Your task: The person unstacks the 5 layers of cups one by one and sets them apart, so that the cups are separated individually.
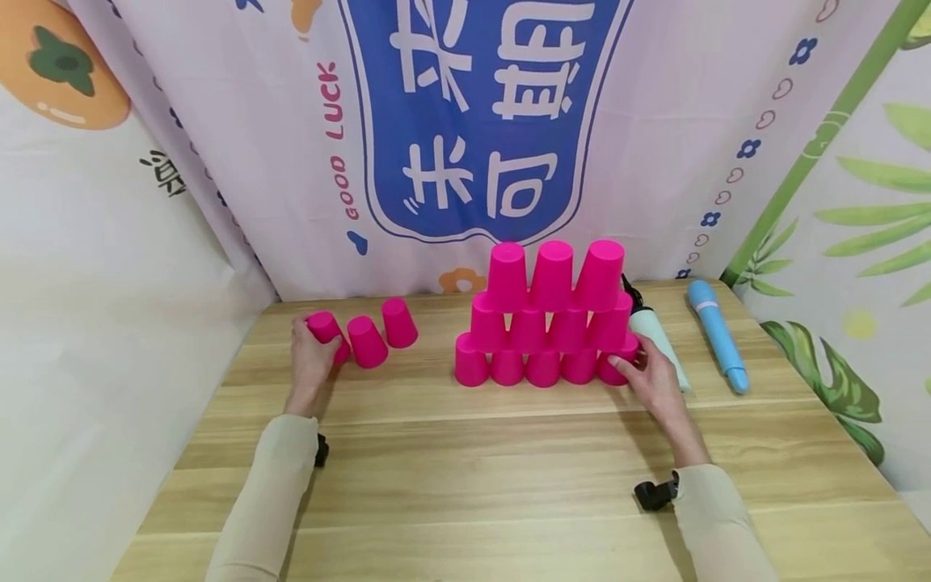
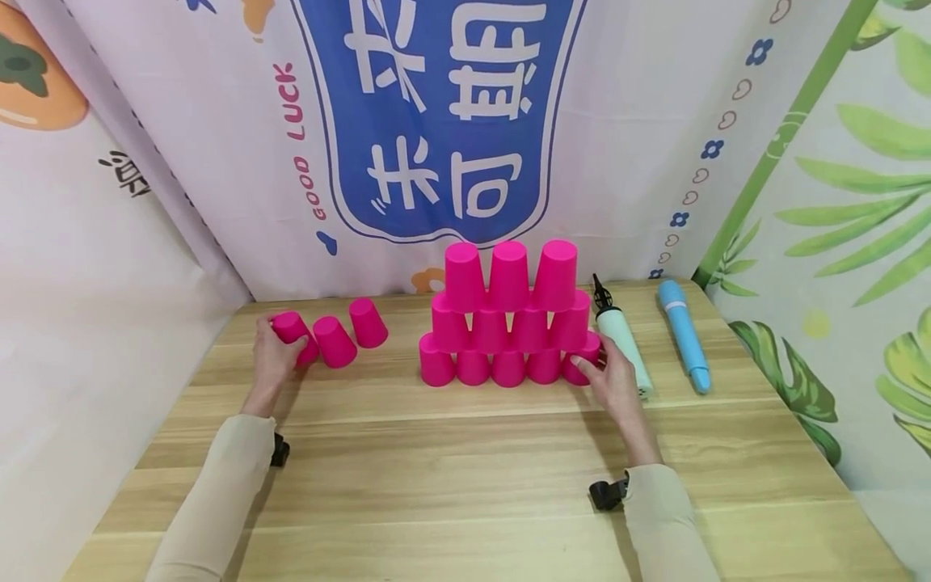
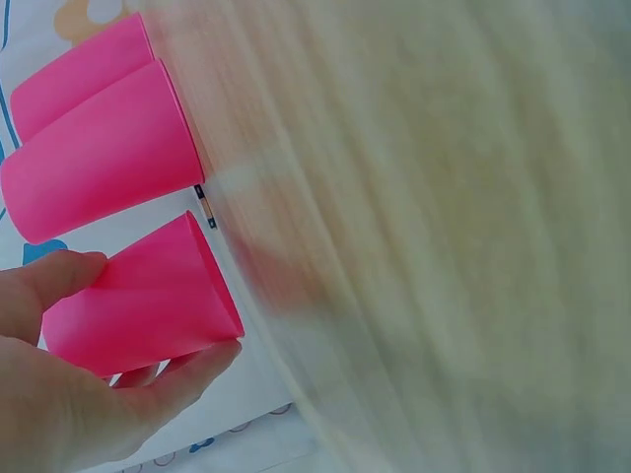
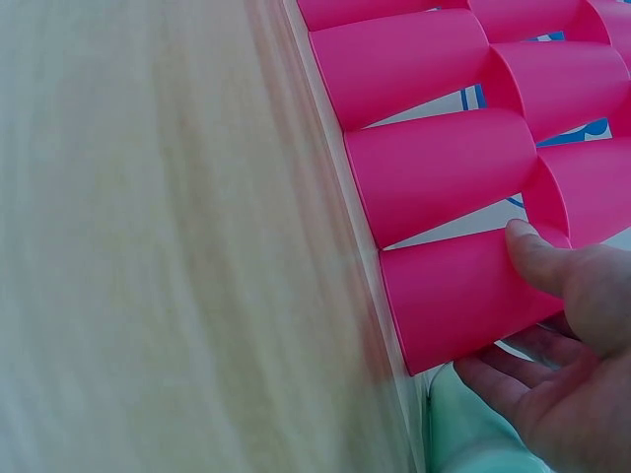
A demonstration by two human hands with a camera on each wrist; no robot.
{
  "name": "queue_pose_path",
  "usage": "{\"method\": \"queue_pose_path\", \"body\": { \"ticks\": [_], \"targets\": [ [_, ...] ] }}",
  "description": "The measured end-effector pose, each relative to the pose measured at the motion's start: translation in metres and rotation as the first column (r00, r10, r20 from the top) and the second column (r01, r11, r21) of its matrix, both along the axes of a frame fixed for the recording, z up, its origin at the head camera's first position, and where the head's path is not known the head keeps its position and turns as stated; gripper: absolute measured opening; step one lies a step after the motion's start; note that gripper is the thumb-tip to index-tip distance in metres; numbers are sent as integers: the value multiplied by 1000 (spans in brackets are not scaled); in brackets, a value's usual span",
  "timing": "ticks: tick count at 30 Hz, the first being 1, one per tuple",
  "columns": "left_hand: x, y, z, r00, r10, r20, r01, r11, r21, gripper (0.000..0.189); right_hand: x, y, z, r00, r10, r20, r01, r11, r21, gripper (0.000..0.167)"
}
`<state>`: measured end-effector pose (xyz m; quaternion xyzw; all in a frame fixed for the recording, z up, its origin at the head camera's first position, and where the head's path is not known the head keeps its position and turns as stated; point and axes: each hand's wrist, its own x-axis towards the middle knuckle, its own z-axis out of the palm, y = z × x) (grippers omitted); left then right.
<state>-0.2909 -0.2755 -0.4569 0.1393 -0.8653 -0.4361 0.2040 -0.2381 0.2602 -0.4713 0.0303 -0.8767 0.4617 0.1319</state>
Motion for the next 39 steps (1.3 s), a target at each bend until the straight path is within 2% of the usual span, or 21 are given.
{"method": "queue_pose_path", "body": {
  "ticks": [8, 18, 21, 24, 27, 29, 31, 33, 34, 36, 39],
  "targets": [
    [0, 1, 3, 999, -7, 32, 8, 1000, -15, 65, -2, 1, 1, 1000, 8, -7, -8, 1000, 7, 61],
    [-4, 0, 0, 999, -20, 49, 23, 998, -59, 68, 0, 3, 0, 1000, -3, 0, 3, 1000, 7, 60],
    [-1, 1, 2, 1000, -17, 4, 17, 995, -103, 71, 0, 2, 0, 1000, 0, -6, 0, 1000, 5, 60],
    [5, 10, 11, 993, 4, -121, -24, 986, -162, 71, 0, 2, 0, 1000, 0, -9, 0, 1000, 9, 60],
    [14, 25, 31, 958, 12, -285, -64, 983, -175, 63, 0, 1, 2, 1000, -1, -5, 1, 1000, 12, 59],
    [20, 44, 51, 931, -20, -364, -37, 988, -150, 59, 1, 1, 4, 1000, -4, -4, 4, 1000, 11, 59],
    [25, 68, 74, 904, -96, -418, 53, 992, -114, 57, 1, 1, 6, 1000, -6, -2, 6, 1000, 10, 59],
    [32, 95, 96, 871, -201, -448, 192, 979, -67, 57, 2, 1, 7, 1000, -5, 3, 5, 1000, 14, 60],
    [35, 109, 106, 849, -260, -461, 267, 962, -50, 57, 3, 1, 7, 1000, -3, 10, 3, 1000, 18, 60],
    [40, 136, 123, 807, -369, -461, 405, 914, -23, 58, 4, 0, 7, 1000, 2, 25, -2, 1000, 22, 61],
    [45, 171, 139, 739, -507, -444, 557, 830, -20, 63, 5, -2, 5, 999, 6, 37, -7, 1000, 22, 62]
  ]
}}
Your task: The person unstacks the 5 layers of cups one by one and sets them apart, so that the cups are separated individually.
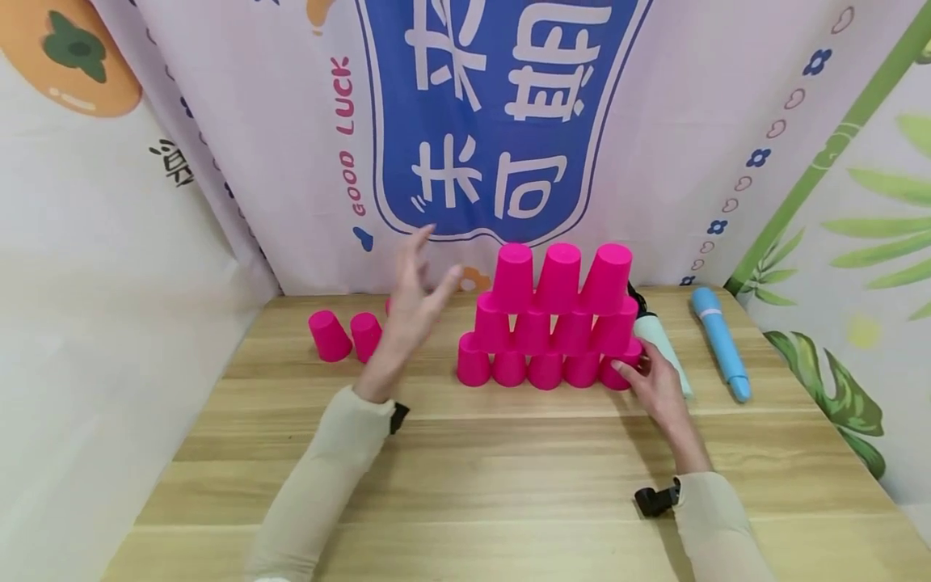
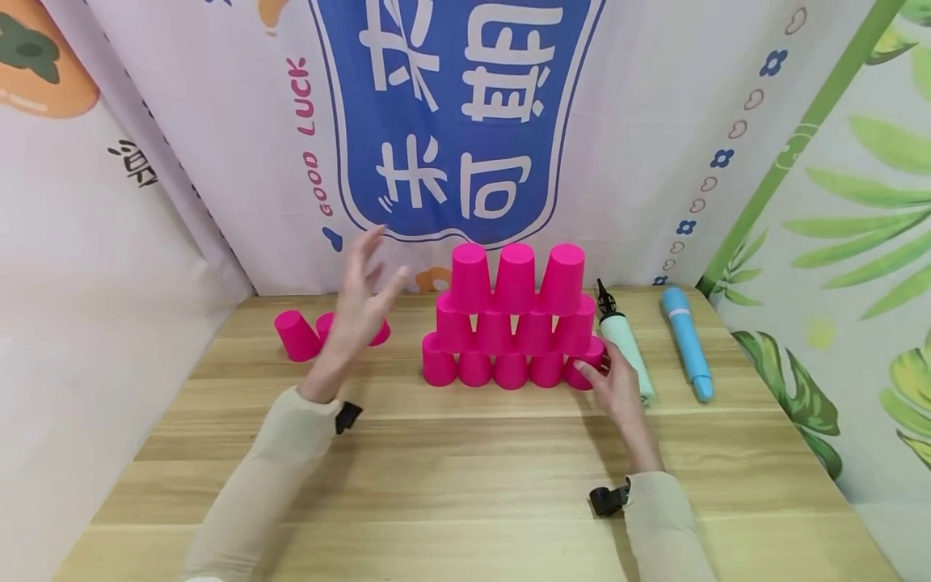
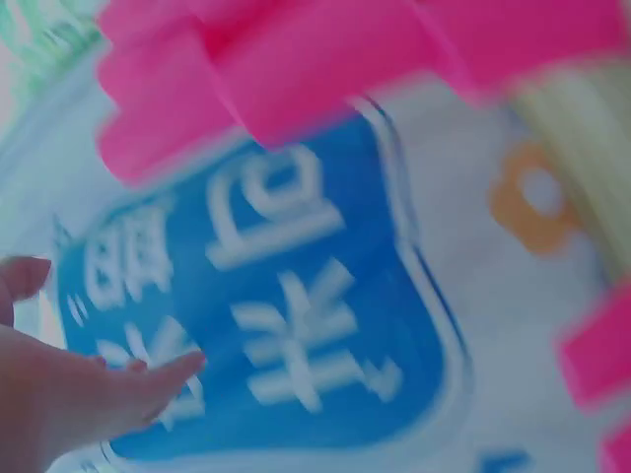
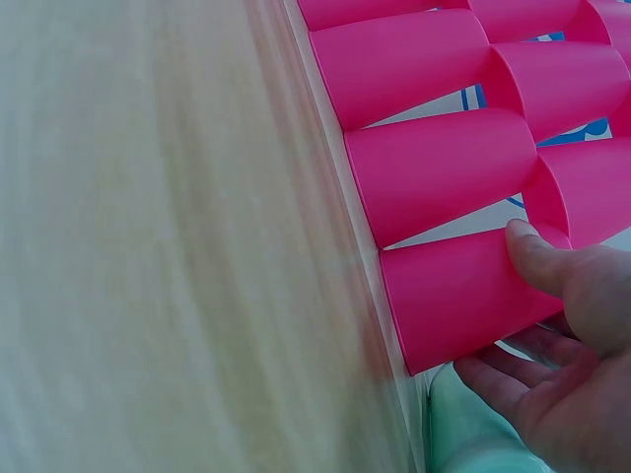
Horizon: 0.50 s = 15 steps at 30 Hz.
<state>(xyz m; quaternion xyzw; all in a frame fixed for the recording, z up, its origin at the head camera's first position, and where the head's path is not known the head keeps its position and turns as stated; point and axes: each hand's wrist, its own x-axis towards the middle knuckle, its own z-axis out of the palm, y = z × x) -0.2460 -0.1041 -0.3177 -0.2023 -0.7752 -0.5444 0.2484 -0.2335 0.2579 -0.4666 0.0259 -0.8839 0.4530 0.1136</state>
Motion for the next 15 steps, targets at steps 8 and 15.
{"method": "queue_pose_path", "body": {
  "ticks": [8, 15],
  "targets": [
    [-12, 60, 2, 976, -142, 168, 148, 989, -26, 78, -1, 2, -6, 999, -8, -32, 7, 1000, -15, 60],
    [-21, 72, -11, 959, -120, 255, 129, 991, -18, 81, -1, 1, -6, 1000, 0, -31, -1, 1000, -15, 60]
  ]
}}
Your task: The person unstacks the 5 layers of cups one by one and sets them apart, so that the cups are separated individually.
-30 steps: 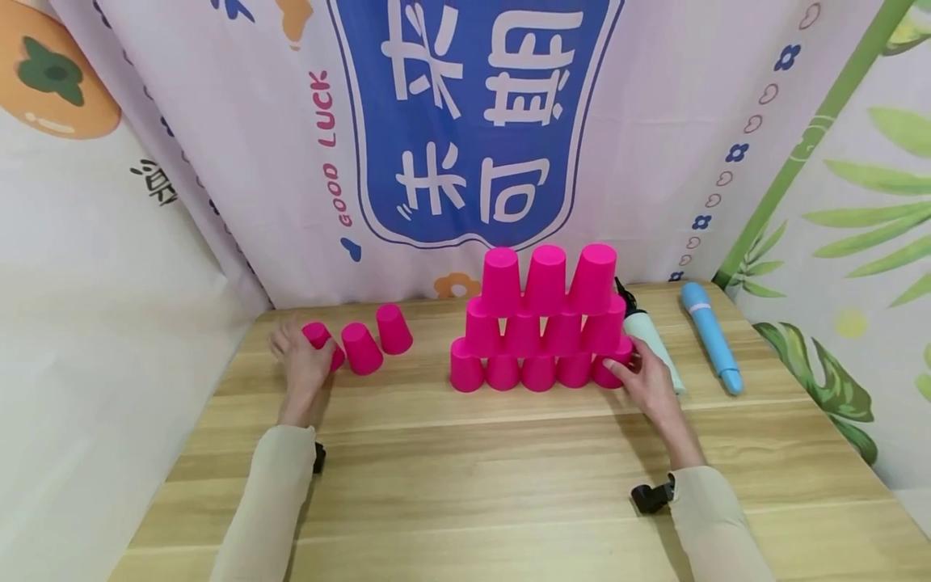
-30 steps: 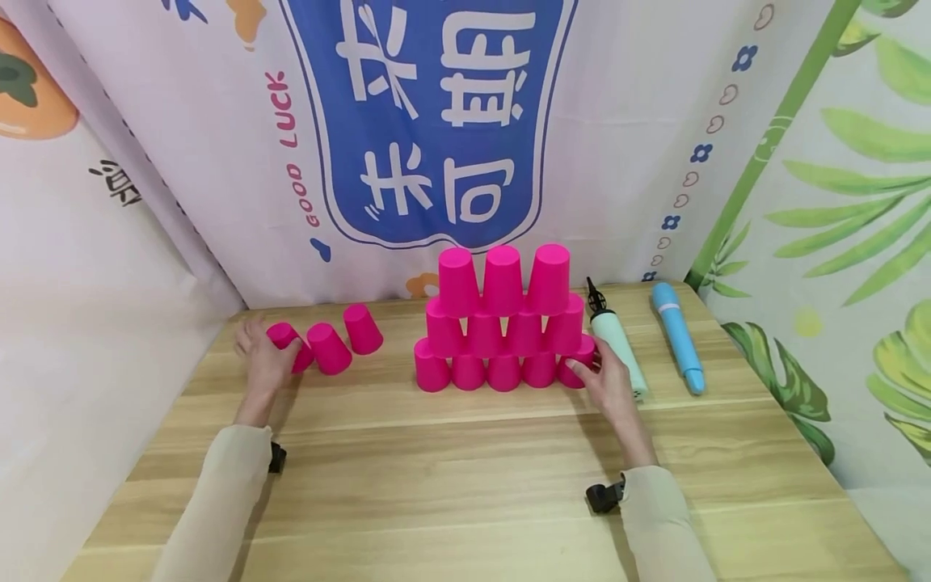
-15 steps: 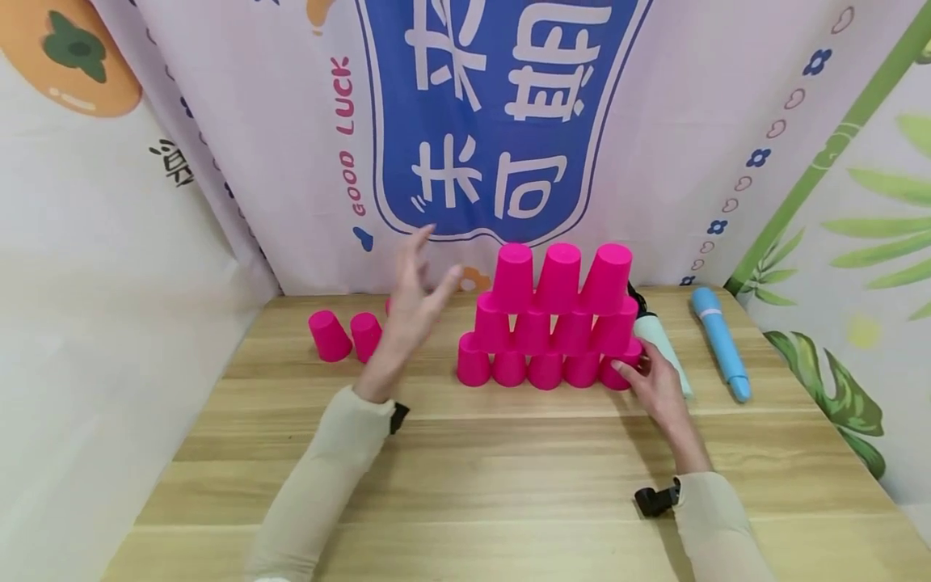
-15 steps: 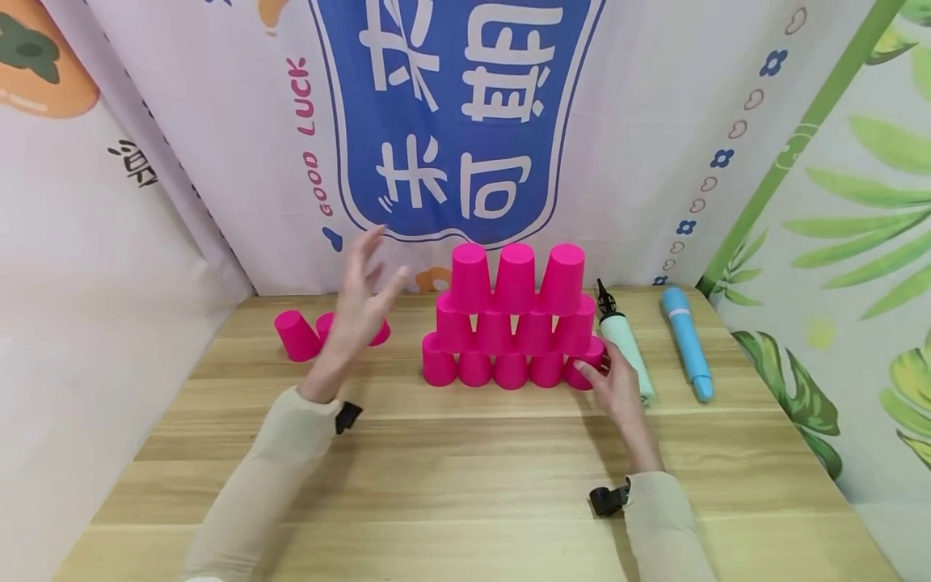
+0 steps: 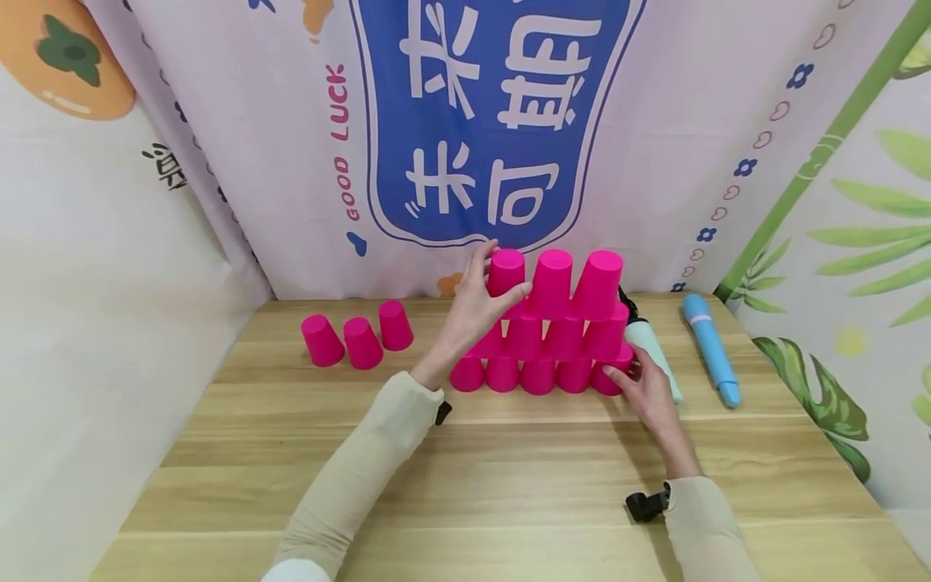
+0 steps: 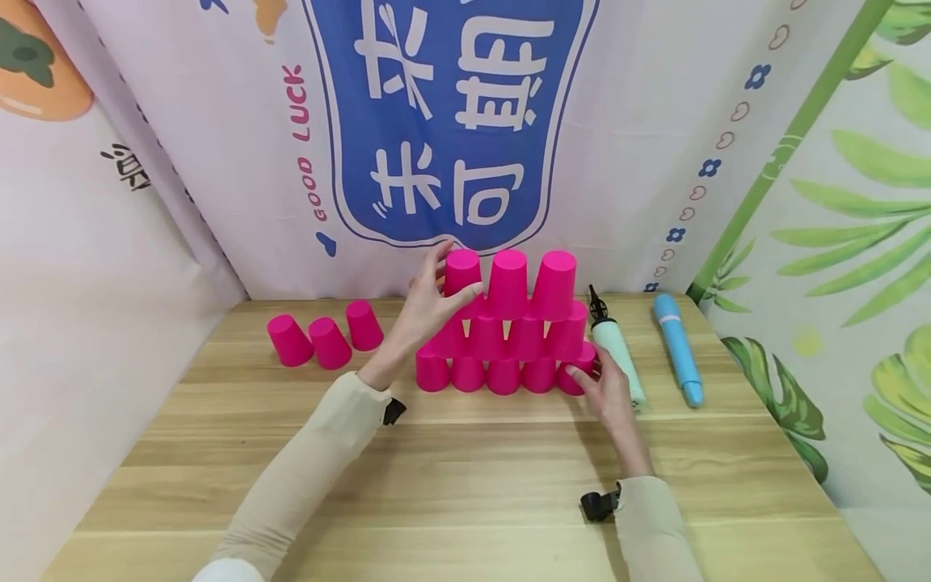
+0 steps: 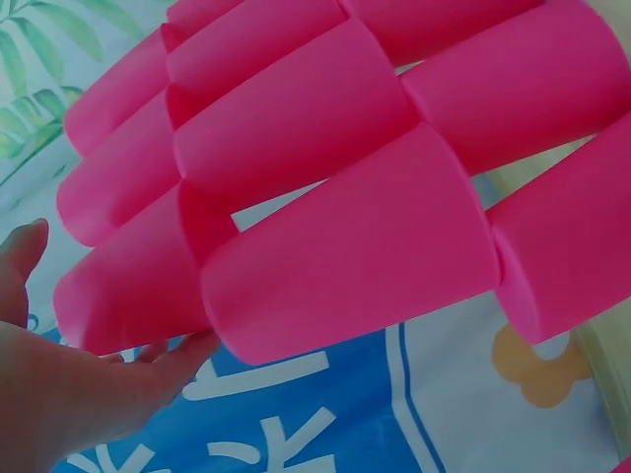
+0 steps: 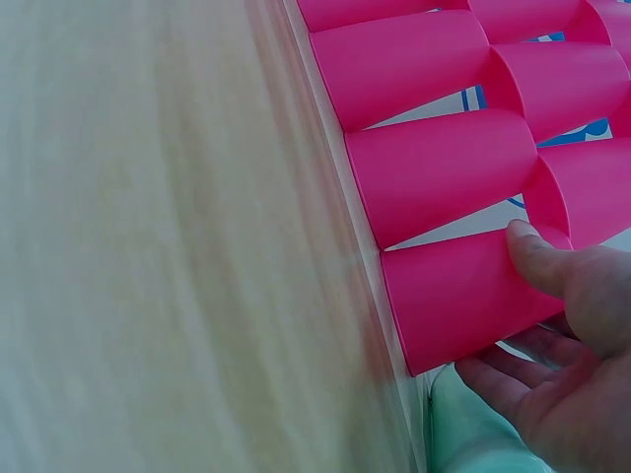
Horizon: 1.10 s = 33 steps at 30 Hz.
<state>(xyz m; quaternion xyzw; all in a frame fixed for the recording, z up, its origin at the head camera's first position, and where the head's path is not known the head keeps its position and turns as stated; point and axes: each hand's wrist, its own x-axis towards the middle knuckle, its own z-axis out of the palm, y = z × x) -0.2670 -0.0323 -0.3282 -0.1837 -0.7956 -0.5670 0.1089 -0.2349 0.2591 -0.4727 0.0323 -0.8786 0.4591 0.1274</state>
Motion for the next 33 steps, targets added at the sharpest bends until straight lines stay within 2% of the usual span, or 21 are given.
{"method": "queue_pose_path", "body": {
  "ticks": [8, 15, 25, 29, 33],
  "targets": [
    [-6, 1, -5, 1000, 21, 12, -21, 1000, 0, 77, -1, -1, 1, 1000, -3, -1, 3, 1000, 4, 60],
    [-9, 1, -5, 998, 42, -36, -42, 999, -1, 70, -1, -1, 1, 1000, -4, -1, 4, 1000, -2, 60],
    [1, -10, 5, 995, 72, -64, -68, 996, 64, 65, -2, -3, 0, 1000, -8, -2, 8, 1000, 5, 60],
    [6, -19, 7, 992, 94, -87, -86, 992, 90, 66, -1, -3, 0, 1000, -22, -6, 22, 1000, 10, 59],
    [8, -34, 8, 988, 133, -73, -124, 985, 118, 68, -1, -3, 0, 1000, -22, -4, 22, 1000, 11, 59]
  ]
}}
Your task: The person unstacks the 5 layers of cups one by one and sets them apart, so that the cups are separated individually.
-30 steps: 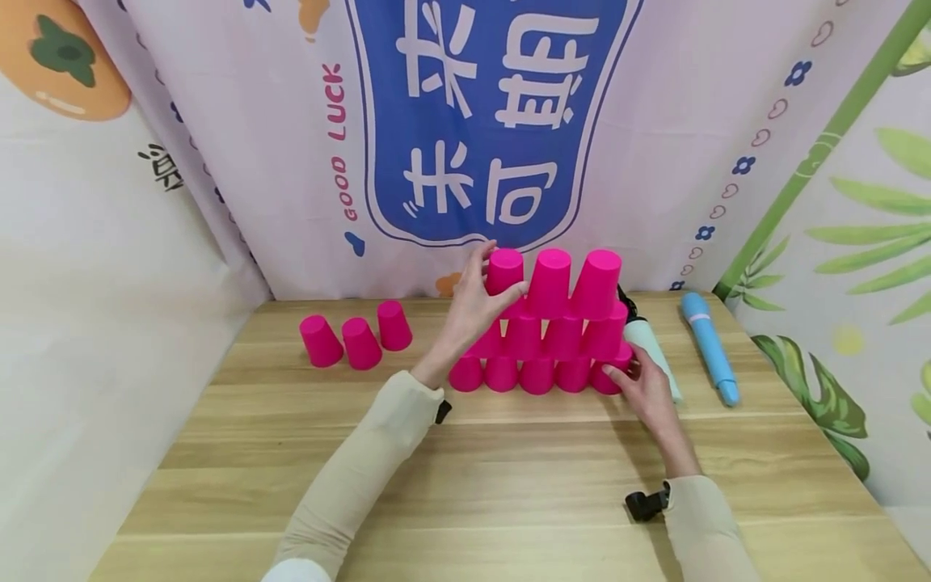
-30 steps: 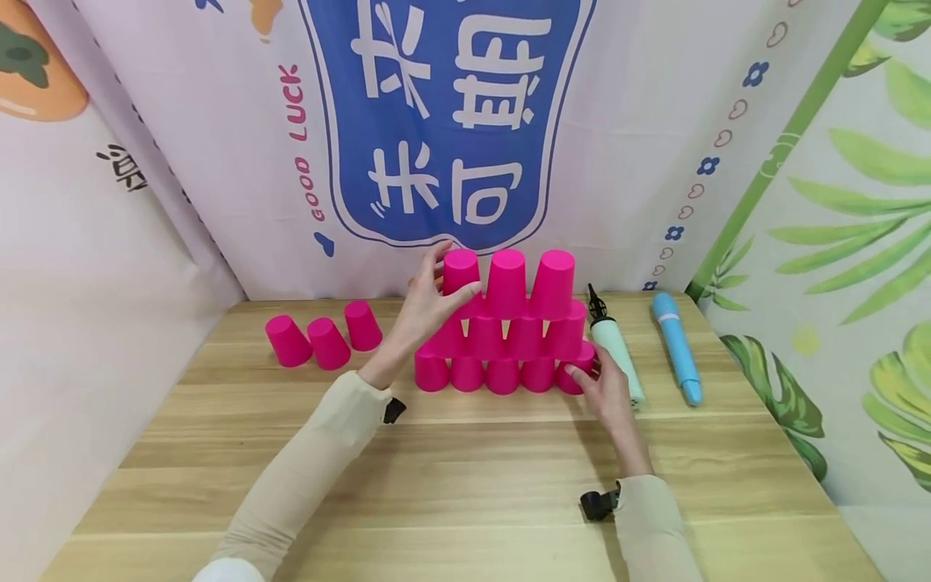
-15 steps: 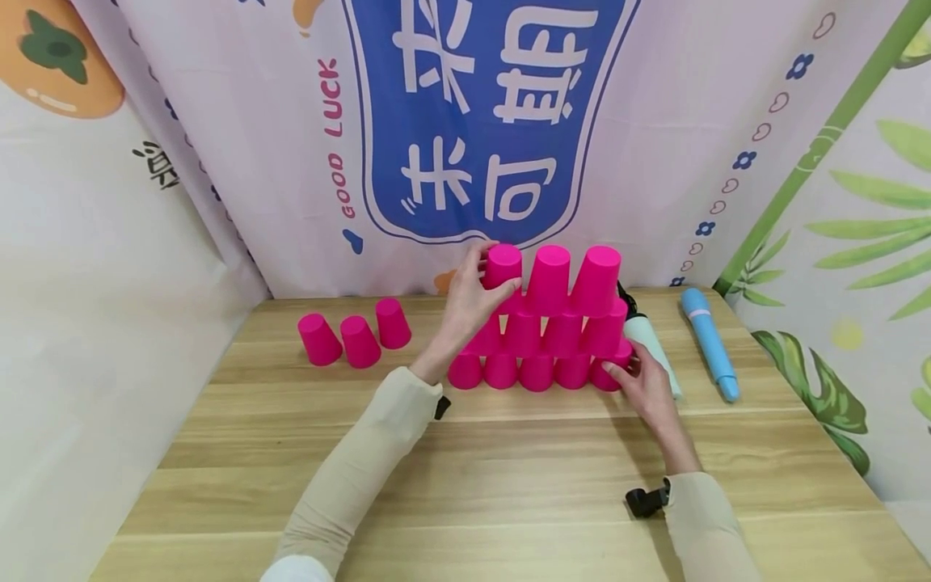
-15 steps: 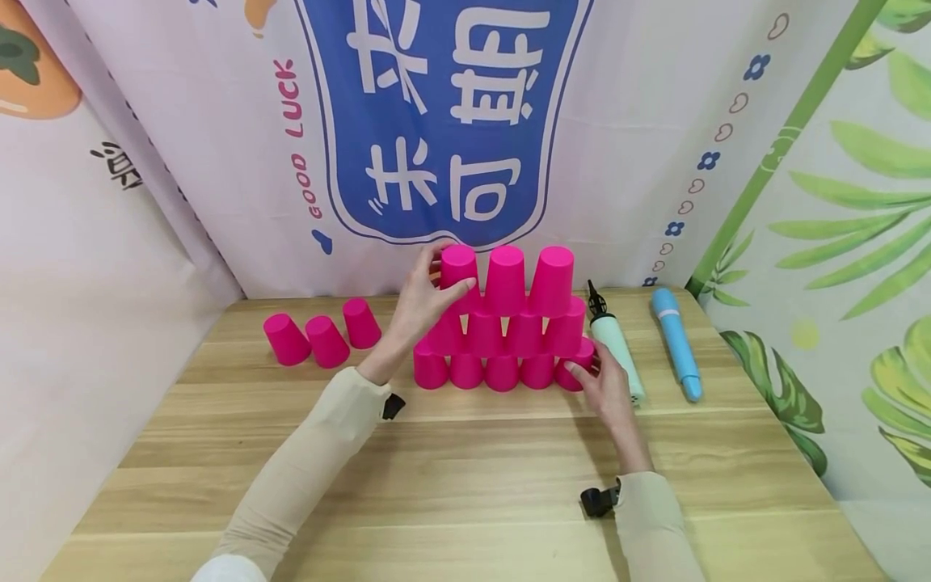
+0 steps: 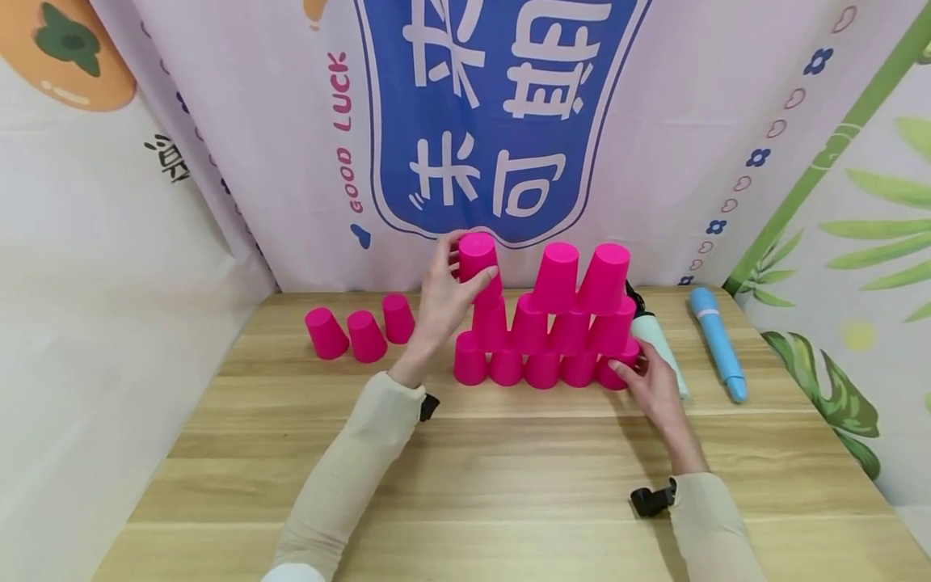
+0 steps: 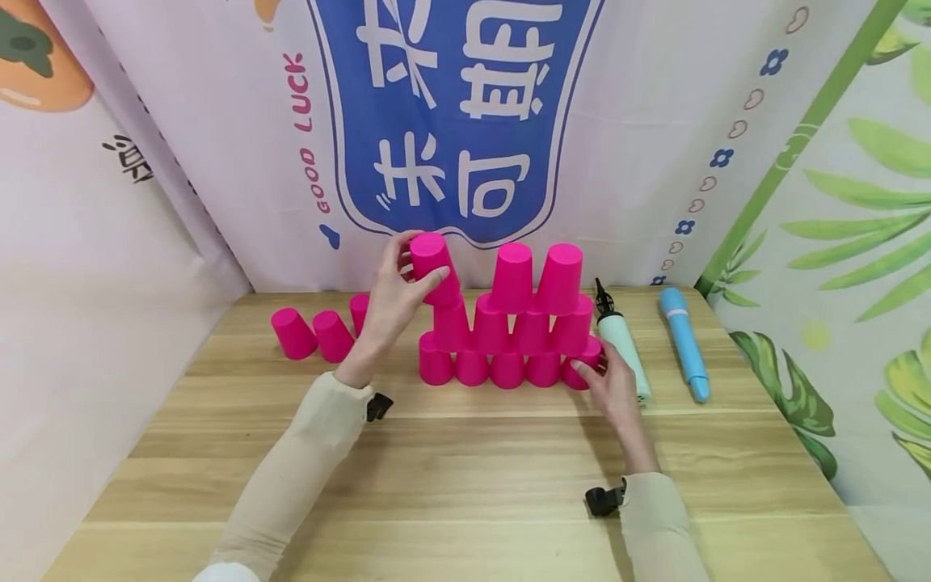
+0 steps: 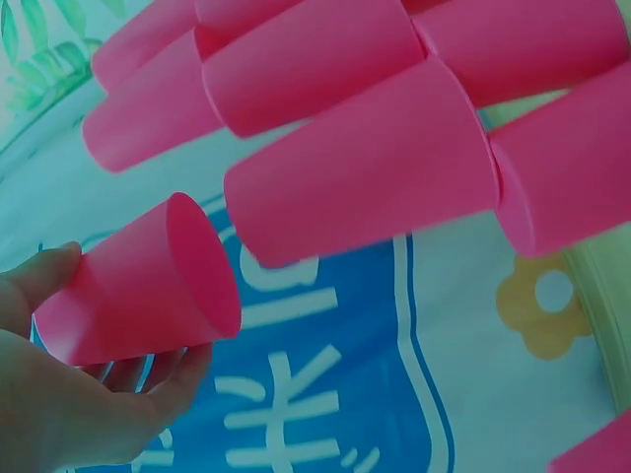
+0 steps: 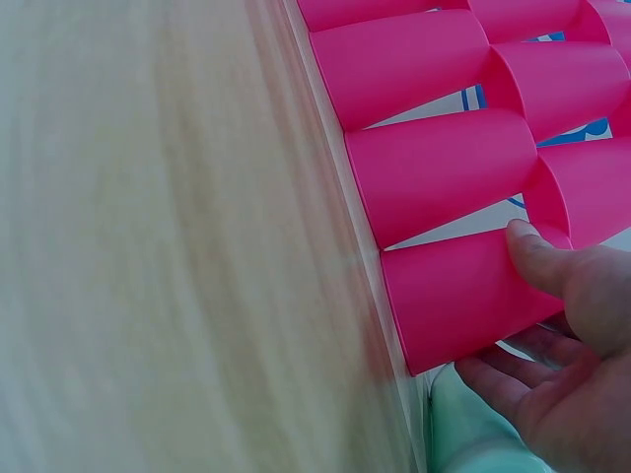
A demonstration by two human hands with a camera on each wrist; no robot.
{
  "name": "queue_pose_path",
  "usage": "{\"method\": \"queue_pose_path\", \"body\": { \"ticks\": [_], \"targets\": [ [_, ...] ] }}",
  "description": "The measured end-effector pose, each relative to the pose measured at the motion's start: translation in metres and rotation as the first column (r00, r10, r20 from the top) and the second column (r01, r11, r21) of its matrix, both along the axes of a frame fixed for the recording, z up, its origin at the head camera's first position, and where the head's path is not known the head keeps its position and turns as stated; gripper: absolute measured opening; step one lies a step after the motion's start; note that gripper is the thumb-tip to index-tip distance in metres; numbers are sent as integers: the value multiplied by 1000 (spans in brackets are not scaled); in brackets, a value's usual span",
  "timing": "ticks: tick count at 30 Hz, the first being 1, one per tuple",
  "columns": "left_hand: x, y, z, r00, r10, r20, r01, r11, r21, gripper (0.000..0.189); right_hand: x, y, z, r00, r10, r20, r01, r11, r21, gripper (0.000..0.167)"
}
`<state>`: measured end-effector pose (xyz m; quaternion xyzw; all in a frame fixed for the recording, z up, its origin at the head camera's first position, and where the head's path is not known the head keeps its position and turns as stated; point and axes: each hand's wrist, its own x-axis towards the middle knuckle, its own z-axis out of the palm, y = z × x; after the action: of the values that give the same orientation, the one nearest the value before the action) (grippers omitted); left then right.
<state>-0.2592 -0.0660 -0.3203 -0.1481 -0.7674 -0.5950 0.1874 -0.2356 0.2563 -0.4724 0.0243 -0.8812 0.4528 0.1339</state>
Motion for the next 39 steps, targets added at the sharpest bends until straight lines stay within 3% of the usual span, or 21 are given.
{"method": "queue_pose_path", "body": {
  "ticks": [8, 14, 23, 30, 39],
  "targets": [
    [0, -30, 0, 993, 115, 30, -116, 992, 42, 66, 1, 3, 2, 1000, 6, -13, -6, 1000, 3, 59],
    [2, -50, -8, 985, 170, 33, -172, 984, 52, 63, -1, 3, 3, 1000, 10, -25, -10, 1000, -1, 59],
    [9, -82, -33, 957, 259, 131, -264, 964, 19, 64, 0, 1, 3, 1000, 15, -24, -15, 1000, -5, 59],
    [13, -111, -53, 933, 323, 156, -316, 946, -68, 63, 0, 2, 6, 1000, 14, -13, -14, 1000, -1, 59],
    [14, -121, -79, 926, 322, 199, -278, 935, -220, 61, 0, 5, 7, 1000, 27, -8, -27, 1000, -5, 61]
  ]
}}
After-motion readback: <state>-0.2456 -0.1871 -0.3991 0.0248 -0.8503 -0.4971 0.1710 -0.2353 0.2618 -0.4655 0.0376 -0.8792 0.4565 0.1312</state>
